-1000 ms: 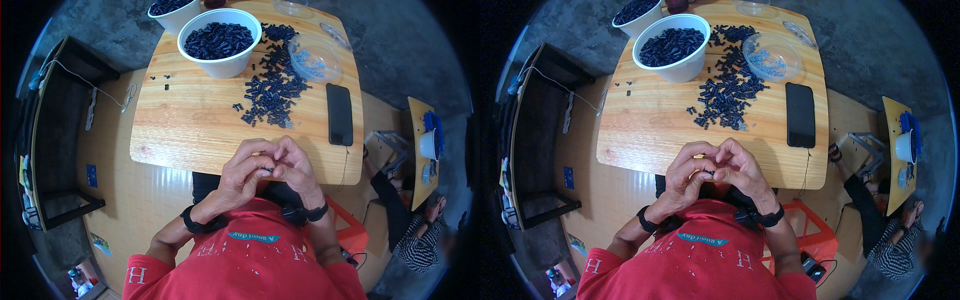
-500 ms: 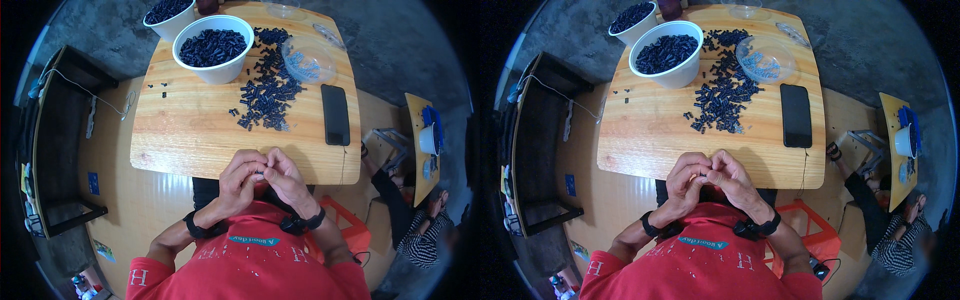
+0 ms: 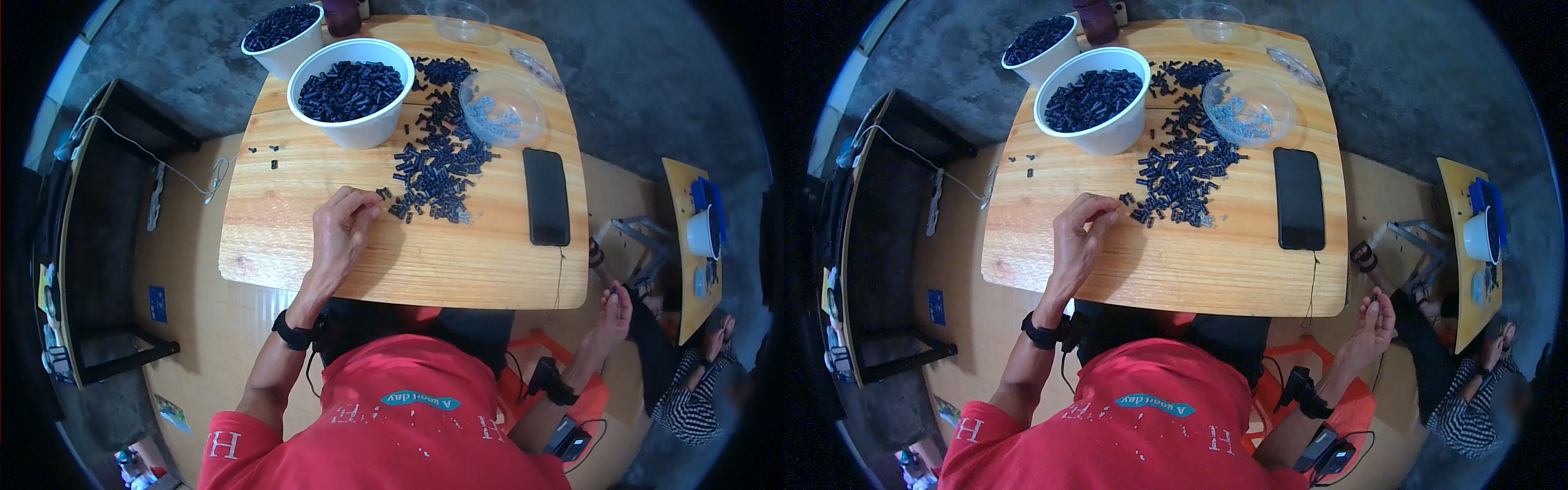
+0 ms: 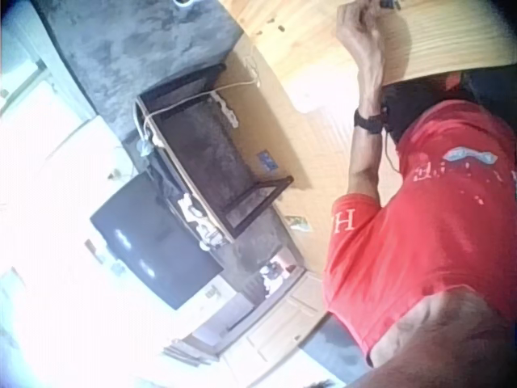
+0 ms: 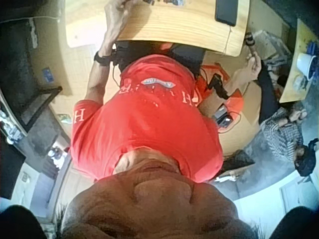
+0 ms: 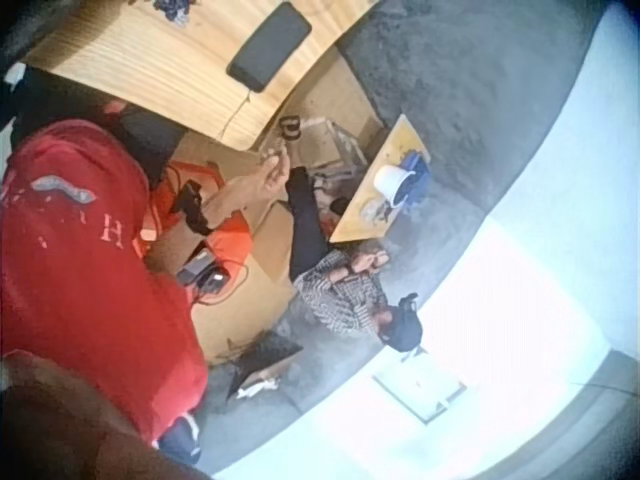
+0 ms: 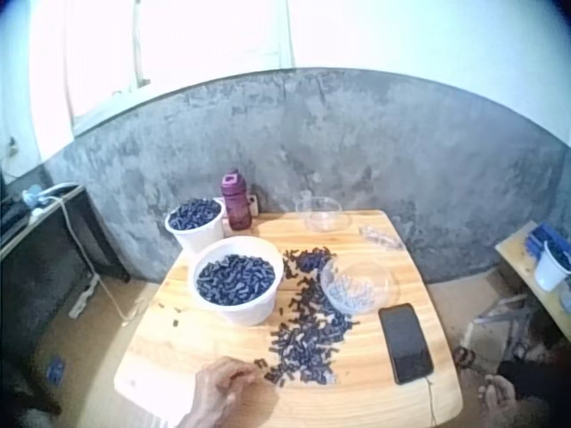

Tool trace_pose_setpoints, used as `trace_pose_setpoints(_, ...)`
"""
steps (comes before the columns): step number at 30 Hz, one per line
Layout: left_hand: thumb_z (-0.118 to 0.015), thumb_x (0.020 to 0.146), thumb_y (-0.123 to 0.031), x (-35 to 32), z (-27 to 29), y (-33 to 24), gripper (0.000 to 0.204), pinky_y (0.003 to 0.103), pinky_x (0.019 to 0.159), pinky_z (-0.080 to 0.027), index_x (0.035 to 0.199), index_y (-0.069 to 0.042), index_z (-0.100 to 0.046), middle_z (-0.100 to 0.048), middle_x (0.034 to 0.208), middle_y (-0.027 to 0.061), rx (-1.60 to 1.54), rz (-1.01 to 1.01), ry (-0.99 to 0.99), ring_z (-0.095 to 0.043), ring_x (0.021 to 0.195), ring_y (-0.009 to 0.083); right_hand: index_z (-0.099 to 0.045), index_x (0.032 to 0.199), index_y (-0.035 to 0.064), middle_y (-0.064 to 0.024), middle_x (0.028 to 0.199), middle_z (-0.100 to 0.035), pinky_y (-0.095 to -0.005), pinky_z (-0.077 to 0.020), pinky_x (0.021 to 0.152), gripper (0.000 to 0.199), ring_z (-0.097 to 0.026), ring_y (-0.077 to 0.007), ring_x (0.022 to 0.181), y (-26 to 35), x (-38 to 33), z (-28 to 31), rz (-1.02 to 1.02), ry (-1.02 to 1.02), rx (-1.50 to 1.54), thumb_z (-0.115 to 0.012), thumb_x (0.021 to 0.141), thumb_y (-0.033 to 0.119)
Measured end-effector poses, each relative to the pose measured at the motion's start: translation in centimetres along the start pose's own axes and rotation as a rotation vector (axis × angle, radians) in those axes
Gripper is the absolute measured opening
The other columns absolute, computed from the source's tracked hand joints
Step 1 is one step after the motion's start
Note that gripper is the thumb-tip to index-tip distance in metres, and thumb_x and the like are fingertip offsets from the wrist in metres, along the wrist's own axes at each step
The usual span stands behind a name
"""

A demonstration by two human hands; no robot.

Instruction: The recorder is assembling small black plastic components by hand on a wooden table.

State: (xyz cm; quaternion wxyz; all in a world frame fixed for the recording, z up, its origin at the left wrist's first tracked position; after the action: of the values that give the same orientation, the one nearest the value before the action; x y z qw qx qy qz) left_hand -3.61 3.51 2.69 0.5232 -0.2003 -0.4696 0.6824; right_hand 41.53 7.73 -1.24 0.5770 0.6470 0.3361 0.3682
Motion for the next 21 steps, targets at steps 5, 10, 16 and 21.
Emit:
trace_pose_setpoints(5, -0.065, 0.081, 0.005, 0.9, -1.4, 0.4, 0.013, 0.028, 0.072, -0.050, 0.094, 0.002, -0.068, -0.066, 0.088, 0.0090, 0.048, -0.014, -0.013, -0.063, 0.080, 0.0174, -0.059, 0.119, -0.0011, -0.0103, 0.113, -0.064, -0.0264, -0.0506, 0.085, 0.024, -0.061, -0.0140, 0.098, -8.7, 2.6, 3.1, -0.164, -0.003, -0.084, -0.053, 0.096, 0.006)
trace_pose_setpoints(10, -0.066, 0.081, 0.005, 2.0, -2.7, -0.7, 0.017, 0.030, 0.070, -0.051, 0.096, -0.001, -0.069, -0.065, 0.088, 0.0110, 0.092, -0.147, -0.018, -0.065, 0.078, 0.0216, -0.059, 0.120, -0.0012, -0.0094, 0.109, -0.064, -0.0292, -0.0513, 0.083, 0.028, -0.062, -0.0157, 0.096, -10.3, 3.0, 1.1, -0.256, 0.055, -0.071, -0.058, 0.096, 0.014)
trace_pose_setpoints(16, -0.069, 0.078, 0.000, 2.8, -4.8, -1.4, 0.017, 0.033, 0.071, -0.052, 0.095, -0.003, -0.071, -0.065, 0.091, 0.0106, 0.259, -0.302, -0.053, -0.064, 0.083, 0.0262, -0.060, 0.119, -0.0003, -0.0072, 0.112, -0.062, -0.0269, -0.0501, 0.081, 0.027, -0.060, -0.0144, 0.096, -5.9, 2.5, -0.3, -0.018, -0.136, -0.235, -0.057, 0.096, 0.015)
trace_pose_setpoints(21, -0.071, 0.075, -0.003, 3.6, -6.1, -1.3, 0.016, 0.035, 0.073, -0.052, 0.091, -0.003, -0.071, -0.064, 0.090, 0.0100, 0.379, -0.286, -0.016, -0.063, 0.085, 0.0276, -0.061, 0.116, 0.0013, -0.0068, 0.110, -0.063, -0.0258, -0.0490, 0.081, 0.024, -0.059, -0.0135, 0.095, 1.0, -0.1, -2.8, 0.224, -0.132, -0.373, -0.057, 0.096, 0.013)
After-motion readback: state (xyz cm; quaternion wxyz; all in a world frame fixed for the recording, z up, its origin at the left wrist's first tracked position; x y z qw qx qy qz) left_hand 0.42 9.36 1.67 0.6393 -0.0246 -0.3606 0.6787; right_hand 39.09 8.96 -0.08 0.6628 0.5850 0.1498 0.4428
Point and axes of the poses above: each hand's wrist, its own x-axis towards the middle knuckle, its own z-axis out of the back of the hand, y = z × x, the point moved 2 cm from there along x, towards the middle knuckle
